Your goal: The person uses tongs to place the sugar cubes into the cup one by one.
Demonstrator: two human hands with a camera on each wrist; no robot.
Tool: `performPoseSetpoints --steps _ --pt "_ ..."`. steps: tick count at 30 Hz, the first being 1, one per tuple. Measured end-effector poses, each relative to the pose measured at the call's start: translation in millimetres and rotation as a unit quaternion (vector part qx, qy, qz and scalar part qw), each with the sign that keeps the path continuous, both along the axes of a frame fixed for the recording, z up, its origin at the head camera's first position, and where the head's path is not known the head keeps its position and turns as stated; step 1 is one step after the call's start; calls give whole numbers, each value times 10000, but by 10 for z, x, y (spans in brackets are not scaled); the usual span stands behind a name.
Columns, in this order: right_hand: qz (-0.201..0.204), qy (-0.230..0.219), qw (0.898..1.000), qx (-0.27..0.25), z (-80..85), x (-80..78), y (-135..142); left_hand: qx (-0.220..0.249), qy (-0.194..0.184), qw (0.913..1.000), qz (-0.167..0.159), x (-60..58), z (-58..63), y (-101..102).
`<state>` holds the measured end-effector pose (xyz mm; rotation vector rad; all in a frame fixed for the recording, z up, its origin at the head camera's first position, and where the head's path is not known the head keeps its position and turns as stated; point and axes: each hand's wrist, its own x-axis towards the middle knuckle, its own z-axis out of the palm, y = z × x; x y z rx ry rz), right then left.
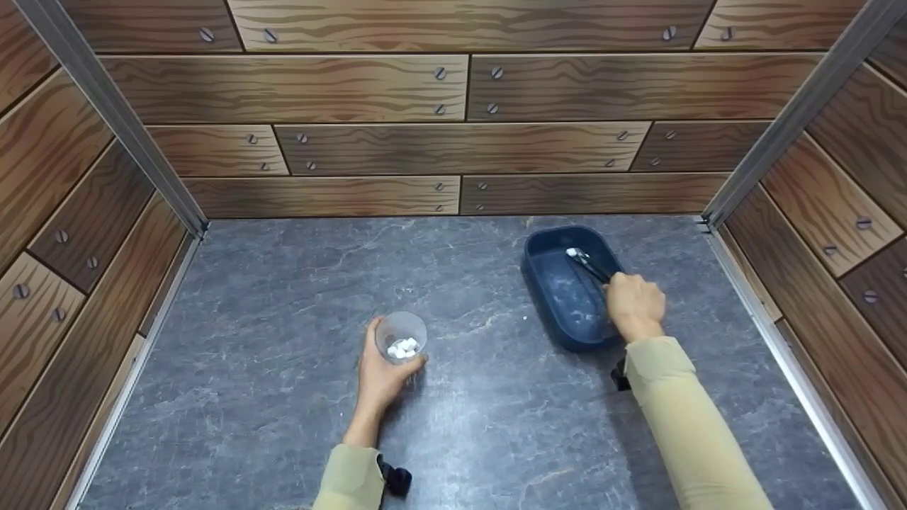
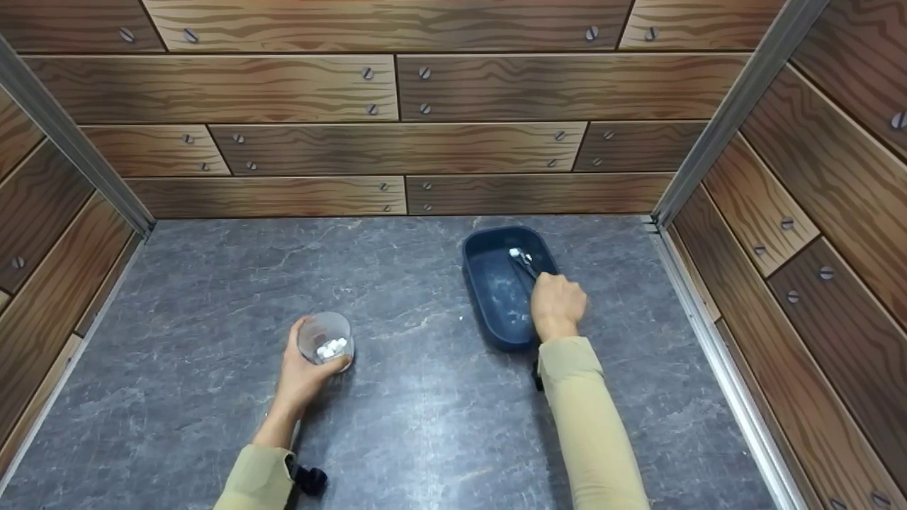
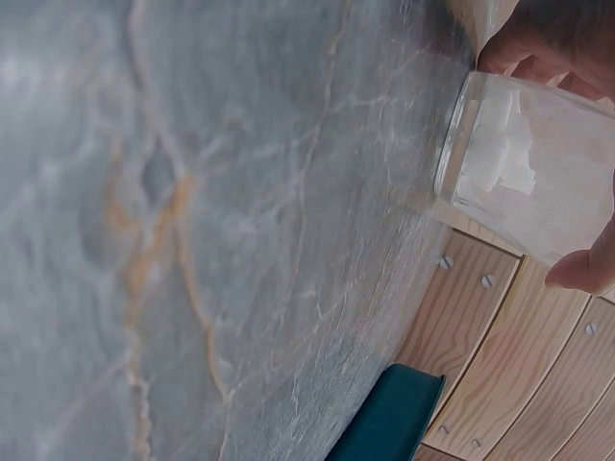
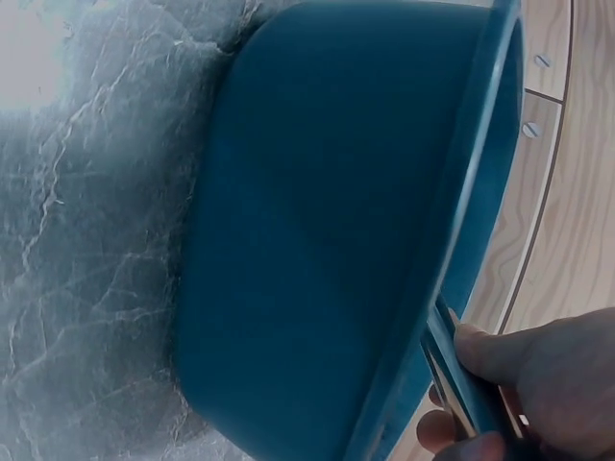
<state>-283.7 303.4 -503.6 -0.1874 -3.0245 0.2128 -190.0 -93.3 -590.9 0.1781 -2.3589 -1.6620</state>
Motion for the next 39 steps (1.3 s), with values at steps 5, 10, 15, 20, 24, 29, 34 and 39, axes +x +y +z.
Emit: performPoseSetpoints --steps 5,10,15,20,24,29,34,39 --pt "-5 5 10000 15 -5 -4 2 25 -7 10000 -12 2 -2 7" --pt "-4 42 10000 36 5 9 -2 -3 -9 10000 3 2 -1 12" --pt "6 98 10000 15 6 40 -4 16 21 10000 14 0 -1 14" --pt "37 184 9998 -5 0 76 3 -9 9 10000 29 -6 -5 13" --pt "17 182 9998 -25 -10 120 16 27 14 10000 17 -6 -12 8" --pt "10 68 10000 -66 5 203 20 99 11 9999 5 -5 -18 5" --pt "-24 6 9999 -129 44 291 27 140 20 9999 -9 -5 -16 7" --pt "57 167 9997 -186 96 408 27 103 6 9999 -2 -8 -19 8"
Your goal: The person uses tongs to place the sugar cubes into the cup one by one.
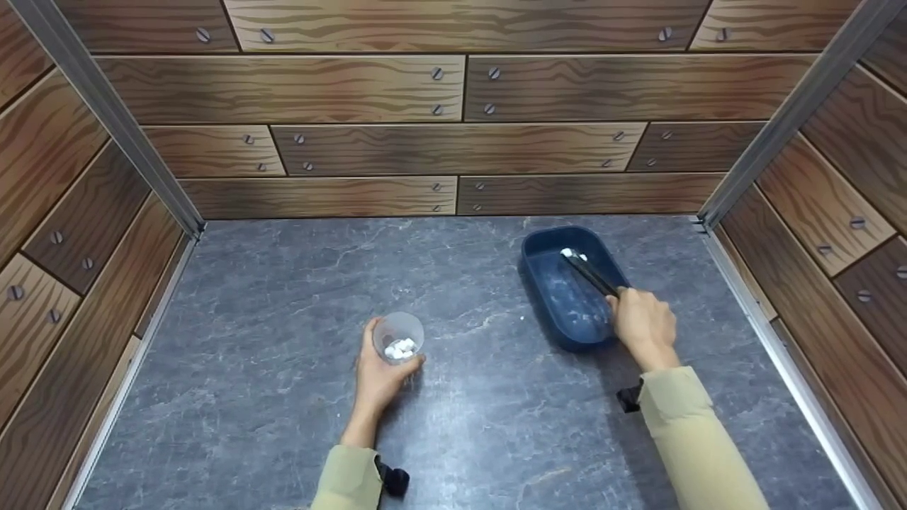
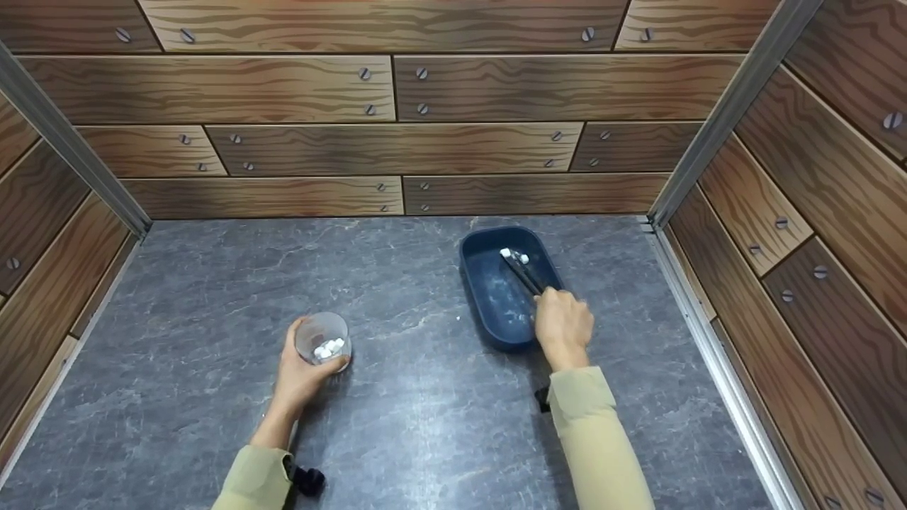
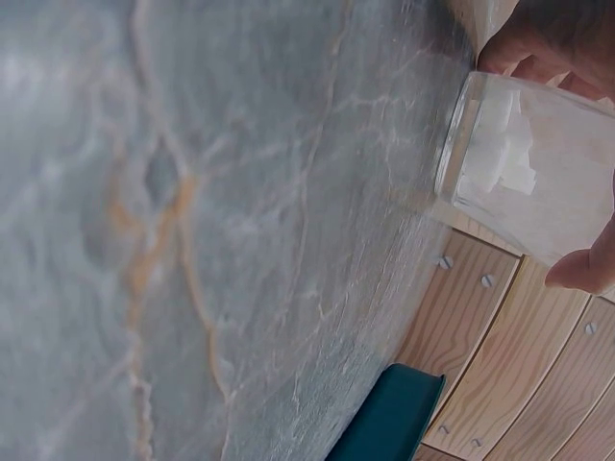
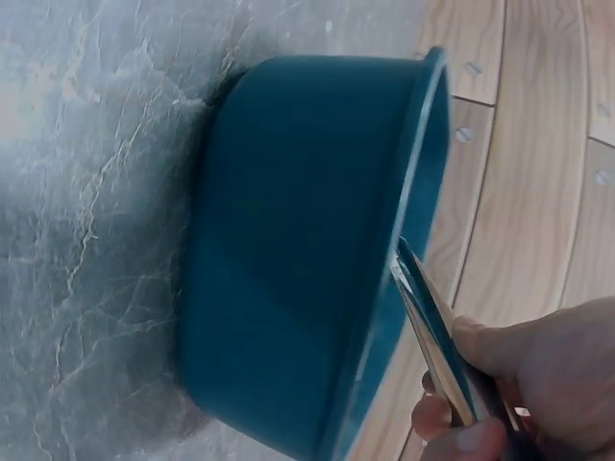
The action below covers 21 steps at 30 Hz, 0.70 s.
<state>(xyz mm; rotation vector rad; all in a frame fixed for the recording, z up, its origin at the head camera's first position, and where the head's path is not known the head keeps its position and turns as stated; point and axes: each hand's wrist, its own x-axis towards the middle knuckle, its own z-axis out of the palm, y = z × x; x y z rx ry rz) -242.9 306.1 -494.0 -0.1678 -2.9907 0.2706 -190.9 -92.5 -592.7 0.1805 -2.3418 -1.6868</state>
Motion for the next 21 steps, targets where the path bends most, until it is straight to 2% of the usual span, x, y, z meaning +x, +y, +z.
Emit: performPoseSetpoints --steps 9,14,21 --pt "290 502 9980 -237 133 248 -153 -118 -3 9999 14 5 1 -7" --pt "711 807 9934 -400 217 401 -299 -174 -78 9998 50 6 4 -4" --pt "1291 1256 9816 -632 383 604 -551 -80 -52 10000 -4 15 14 -2"
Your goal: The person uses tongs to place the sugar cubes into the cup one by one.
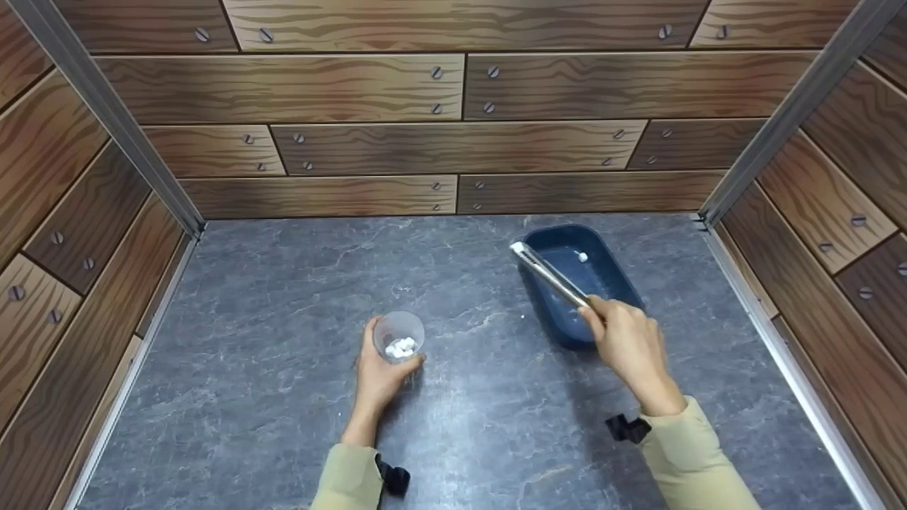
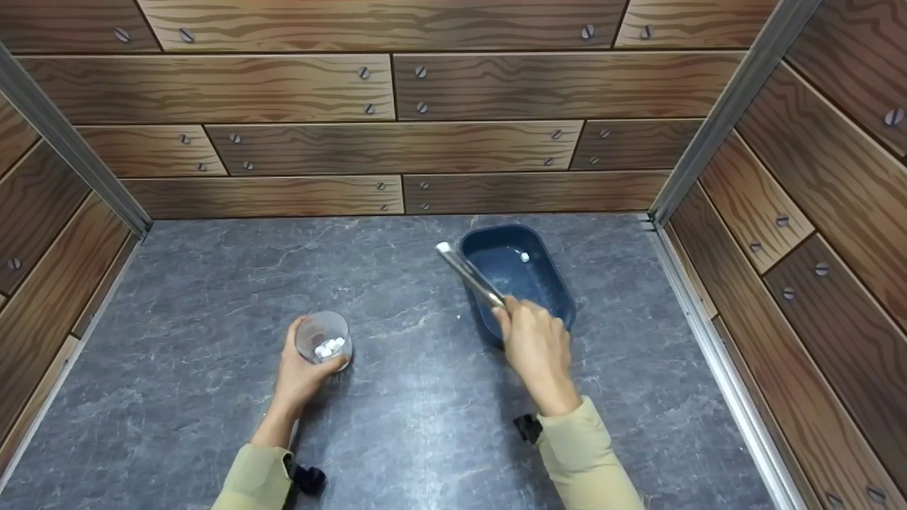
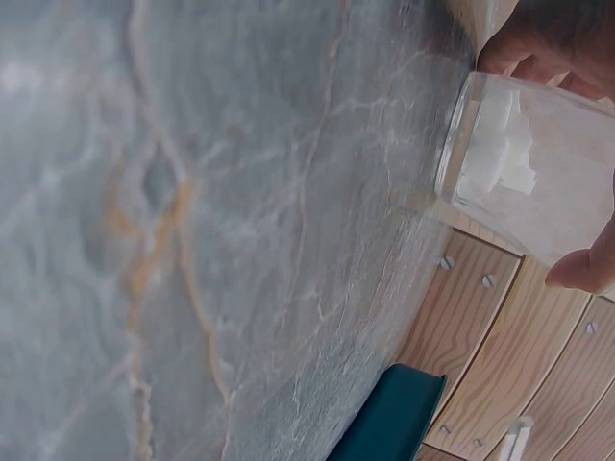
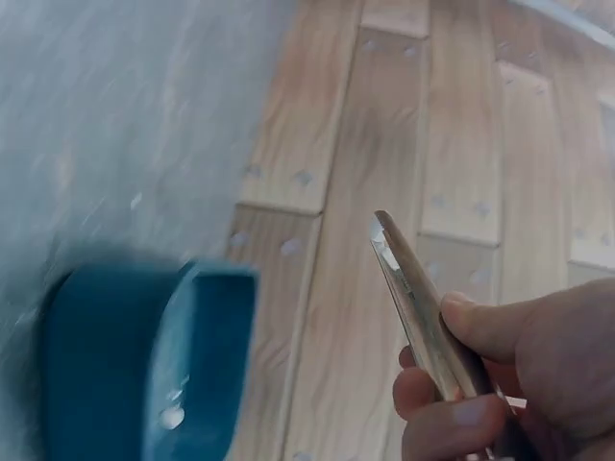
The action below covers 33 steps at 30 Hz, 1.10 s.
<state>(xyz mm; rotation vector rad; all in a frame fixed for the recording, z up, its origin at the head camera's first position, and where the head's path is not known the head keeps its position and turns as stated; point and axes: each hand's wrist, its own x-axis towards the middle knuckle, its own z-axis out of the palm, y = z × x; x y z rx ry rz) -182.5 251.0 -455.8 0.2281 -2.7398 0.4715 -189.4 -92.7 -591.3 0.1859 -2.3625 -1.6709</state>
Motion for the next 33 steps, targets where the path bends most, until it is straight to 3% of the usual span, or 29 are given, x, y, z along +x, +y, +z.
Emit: performPoseSetpoints --steps 8,16,27,33 --pt "617 174 9976 -279 68 218 -356 -77 28 10000 41 0 10 2" --pt "1139 59 9935 -28 5 362 -672 -61 124 9999 34 -7 -1 -1" --pt "1405 -11 9901 52 -149 447 -972 98 336 9994 19 -20 -20 5" --pt "1216 -240 9923 -44 -170 451 -974 101 428 9990 -12 -22 -19 2"
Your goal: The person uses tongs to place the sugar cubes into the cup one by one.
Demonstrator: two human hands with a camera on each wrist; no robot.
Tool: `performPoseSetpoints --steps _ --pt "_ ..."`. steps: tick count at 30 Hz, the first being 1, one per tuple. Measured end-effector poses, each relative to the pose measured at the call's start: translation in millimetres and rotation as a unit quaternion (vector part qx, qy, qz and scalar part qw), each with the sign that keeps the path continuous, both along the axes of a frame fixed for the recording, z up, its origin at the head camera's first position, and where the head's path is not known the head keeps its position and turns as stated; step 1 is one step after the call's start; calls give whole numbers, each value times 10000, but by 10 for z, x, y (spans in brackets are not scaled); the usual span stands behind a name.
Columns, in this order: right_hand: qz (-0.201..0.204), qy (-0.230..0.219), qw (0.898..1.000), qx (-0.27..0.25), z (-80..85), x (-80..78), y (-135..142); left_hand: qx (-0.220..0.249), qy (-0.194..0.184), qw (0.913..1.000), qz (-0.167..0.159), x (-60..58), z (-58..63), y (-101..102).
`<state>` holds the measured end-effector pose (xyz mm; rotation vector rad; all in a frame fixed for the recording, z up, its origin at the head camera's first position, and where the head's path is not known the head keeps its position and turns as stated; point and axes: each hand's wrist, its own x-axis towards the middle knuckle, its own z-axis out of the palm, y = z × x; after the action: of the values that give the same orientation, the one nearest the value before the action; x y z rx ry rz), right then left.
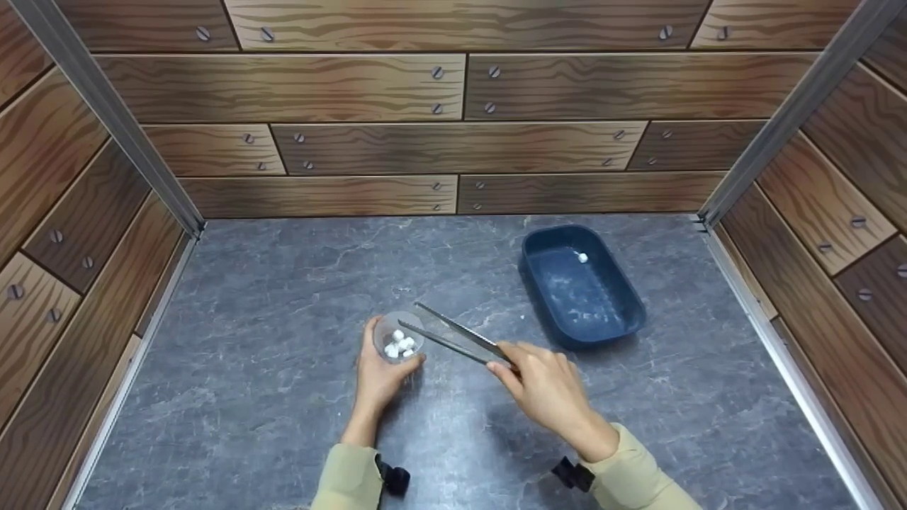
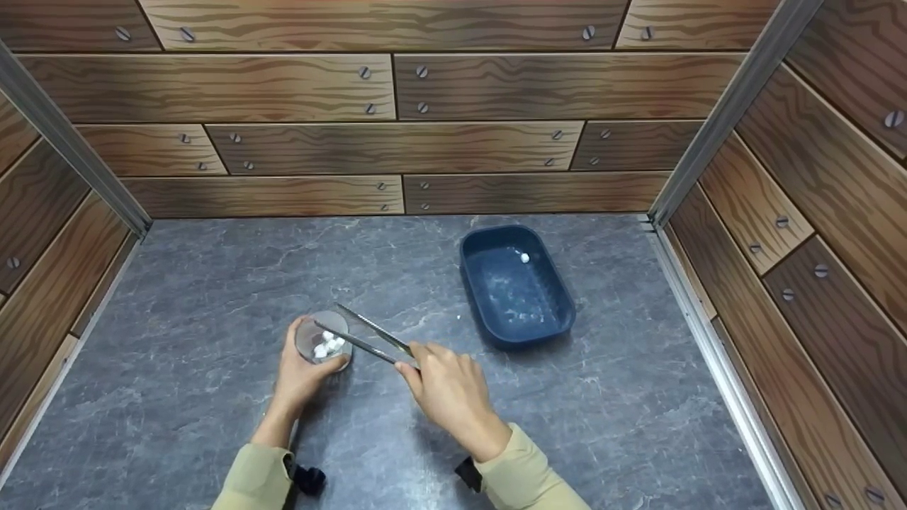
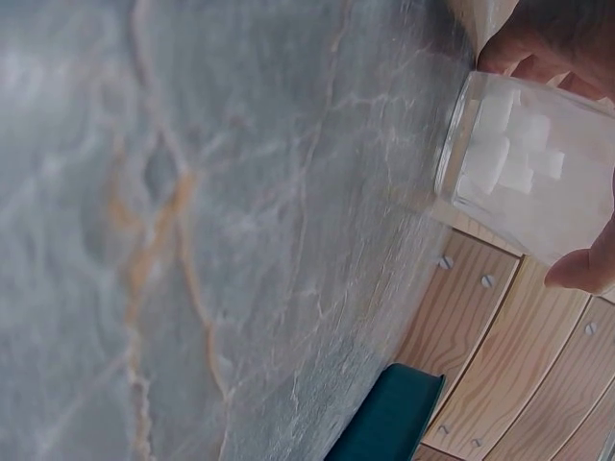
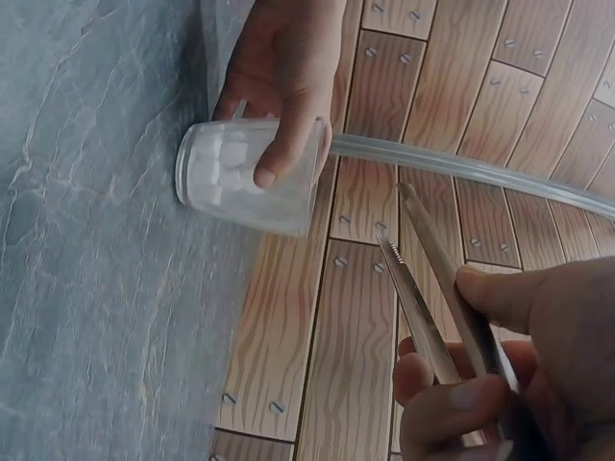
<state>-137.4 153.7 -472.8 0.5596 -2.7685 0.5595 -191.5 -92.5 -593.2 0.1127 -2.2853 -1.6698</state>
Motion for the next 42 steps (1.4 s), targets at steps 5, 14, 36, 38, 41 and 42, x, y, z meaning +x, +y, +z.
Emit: performPoseSetpoints --steps 5,14,36,38,41,42 --pt "-209 -45 9998 -54 -7 -7 58 9 26 10000 8 11 9 -3" --pt "-567 -86 9982 -167 -36 -57 241 -167 -175 9997 70 1 -2 -15" --pt "-1468 -178 9889 -136 -117 -358 912 -264 -576 9978 -169 -21 62 -73" --pt "-1588 -290 9868 -100 -131 -394 970 -149 -539 9981 -266 -24 61 -83" --pt "-1780 -498 9828 -28 -152 -441 1041 63 -513 9980 -377 -25 64 -89" --pt "-1842 -574 9812 -4 -158 -455 1062 136 -506 9978 -406 -26 65 -92"
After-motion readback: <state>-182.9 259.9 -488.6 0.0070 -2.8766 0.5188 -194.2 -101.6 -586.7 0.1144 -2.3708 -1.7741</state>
